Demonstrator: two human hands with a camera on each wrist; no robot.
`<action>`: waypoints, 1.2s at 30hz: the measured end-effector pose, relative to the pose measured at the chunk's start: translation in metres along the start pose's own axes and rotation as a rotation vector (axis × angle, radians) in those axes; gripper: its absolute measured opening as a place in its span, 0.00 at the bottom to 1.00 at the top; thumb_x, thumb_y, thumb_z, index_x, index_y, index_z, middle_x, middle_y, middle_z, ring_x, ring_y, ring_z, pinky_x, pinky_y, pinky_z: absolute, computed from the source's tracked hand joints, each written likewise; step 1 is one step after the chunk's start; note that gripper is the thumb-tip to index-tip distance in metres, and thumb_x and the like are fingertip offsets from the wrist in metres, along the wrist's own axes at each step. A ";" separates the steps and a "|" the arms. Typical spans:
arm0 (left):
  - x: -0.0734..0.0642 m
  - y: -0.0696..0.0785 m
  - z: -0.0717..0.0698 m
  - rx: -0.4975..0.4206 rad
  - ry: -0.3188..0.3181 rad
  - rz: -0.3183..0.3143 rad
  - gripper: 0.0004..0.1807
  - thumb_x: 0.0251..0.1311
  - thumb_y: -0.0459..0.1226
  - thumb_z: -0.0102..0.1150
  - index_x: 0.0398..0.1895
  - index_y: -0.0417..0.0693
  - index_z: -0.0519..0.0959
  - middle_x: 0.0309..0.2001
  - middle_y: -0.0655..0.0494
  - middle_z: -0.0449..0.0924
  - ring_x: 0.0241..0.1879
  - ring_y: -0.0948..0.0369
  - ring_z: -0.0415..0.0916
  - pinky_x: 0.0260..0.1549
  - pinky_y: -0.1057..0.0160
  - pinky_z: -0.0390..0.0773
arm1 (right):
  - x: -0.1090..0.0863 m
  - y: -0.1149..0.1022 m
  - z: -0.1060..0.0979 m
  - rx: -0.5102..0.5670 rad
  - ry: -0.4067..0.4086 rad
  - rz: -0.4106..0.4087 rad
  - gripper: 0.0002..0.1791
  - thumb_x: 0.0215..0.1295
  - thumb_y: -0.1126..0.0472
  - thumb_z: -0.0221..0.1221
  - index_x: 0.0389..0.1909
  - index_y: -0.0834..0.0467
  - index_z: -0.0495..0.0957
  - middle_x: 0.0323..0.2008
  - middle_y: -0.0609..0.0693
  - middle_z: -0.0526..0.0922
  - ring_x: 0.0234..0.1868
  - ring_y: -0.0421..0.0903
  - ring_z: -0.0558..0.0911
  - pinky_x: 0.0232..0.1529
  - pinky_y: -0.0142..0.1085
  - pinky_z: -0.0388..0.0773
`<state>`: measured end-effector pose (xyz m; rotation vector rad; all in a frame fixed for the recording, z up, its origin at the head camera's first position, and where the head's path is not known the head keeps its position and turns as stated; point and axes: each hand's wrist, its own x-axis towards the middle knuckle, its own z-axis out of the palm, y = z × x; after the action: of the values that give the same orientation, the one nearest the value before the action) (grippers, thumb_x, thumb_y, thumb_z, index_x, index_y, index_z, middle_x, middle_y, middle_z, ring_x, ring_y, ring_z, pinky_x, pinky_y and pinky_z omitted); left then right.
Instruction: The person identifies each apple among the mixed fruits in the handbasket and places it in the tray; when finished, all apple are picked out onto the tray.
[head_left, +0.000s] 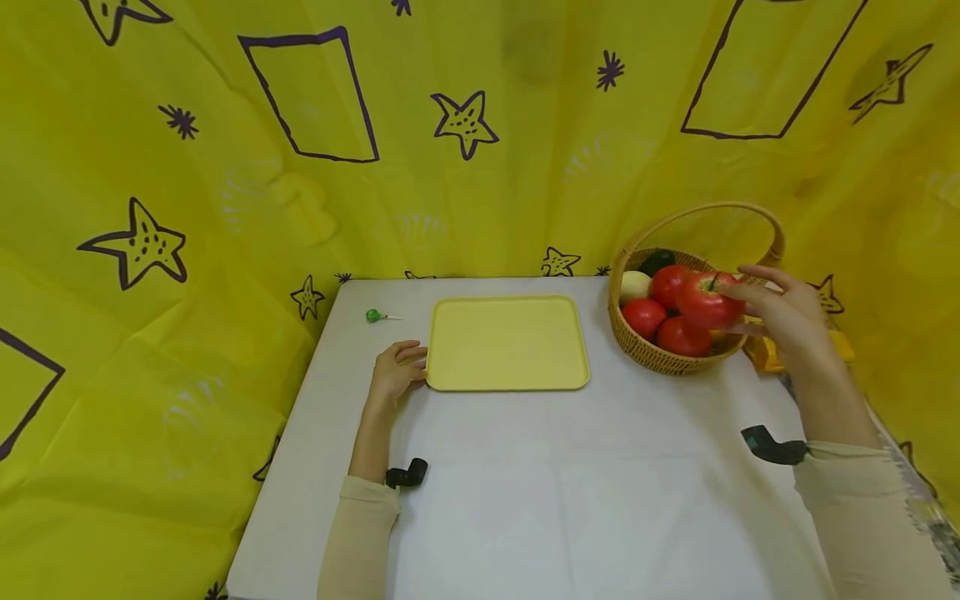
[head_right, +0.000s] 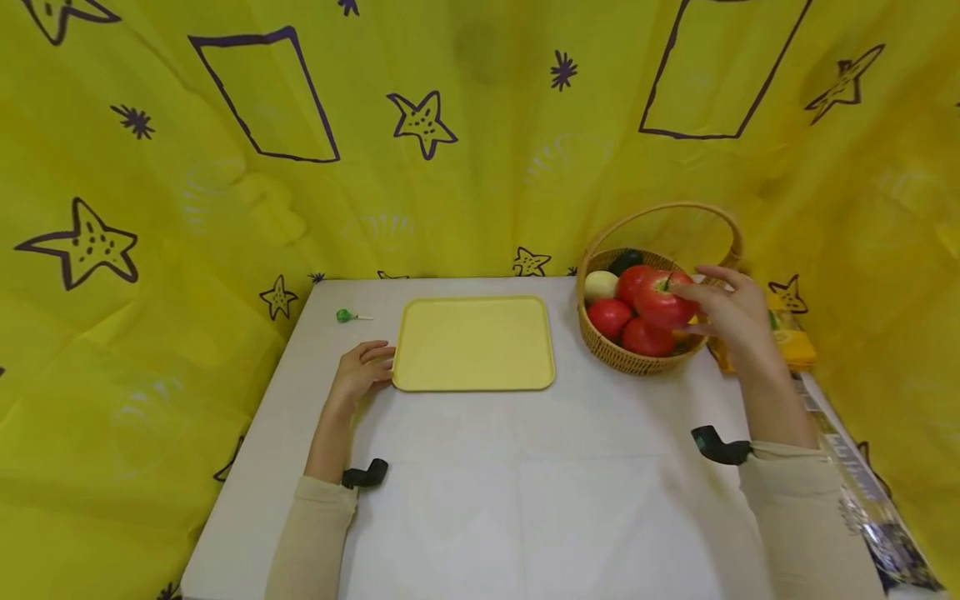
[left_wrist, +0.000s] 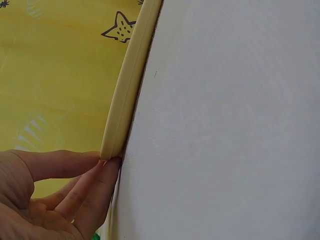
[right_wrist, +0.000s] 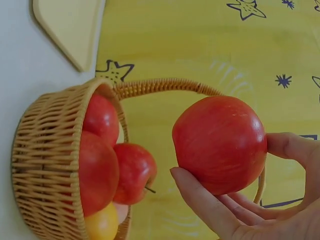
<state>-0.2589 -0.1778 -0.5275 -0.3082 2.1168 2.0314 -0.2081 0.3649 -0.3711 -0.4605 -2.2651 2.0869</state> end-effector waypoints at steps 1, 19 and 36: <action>0.000 0.000 0.000 -0.002 0.000 0.002 0.37 0.58 0.13 0.55 0.73 0.36 0.68 0.67 0.39 0.76 0.59 0.46 0.79 0.40 0.64 0.86 | -0.001 -0.001 0.002 0.002 -0.005 -0.002 0.25 0.65 0.55 0.73 0.59 0.44 0.75 0.51 0.44 0.72 0.36 0.33 0.84 0.34 0.32 0.87; -0.001 0.001 0.001 -0.023 0.001 0.003 0.36 0.57 0.12 0.55 0.71 0.36 0.70 0.66 0.38 0.76 0.57 0.46 0.80 0.37 0.64 0.85 | -0.002 -0.007 0.047 0.123 -0.148 -0.037 0.20 0.70 0.59 0.68 0.60 0.50 0.77 0.51 0.45 0.72 0.37 0.38 0.86 0.33 0.36 0.87; 0.001 0.001 0.000 -0.028 -0.007 -0.012 0.36 0.59 0.13 0.57 0.73 0.37 0.69 0.68 0.40 0.76 0.61 0.44 0.78 0.45 0.60 0.86 | 0.006 -0.018 0.097 -0.034 -0.198 -0.056 0.35 0.72 0.57 0.65 0.75 0.61 0.65 0.57 0.49 0.70 0.39 0.36 0.86 0.37 0.33 0.87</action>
<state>-0.2598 -0.1782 -0.5267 -0.3163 2.0788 2.0539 -0.2386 0.2715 -0.3643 -0.1969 -2.3894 2.1576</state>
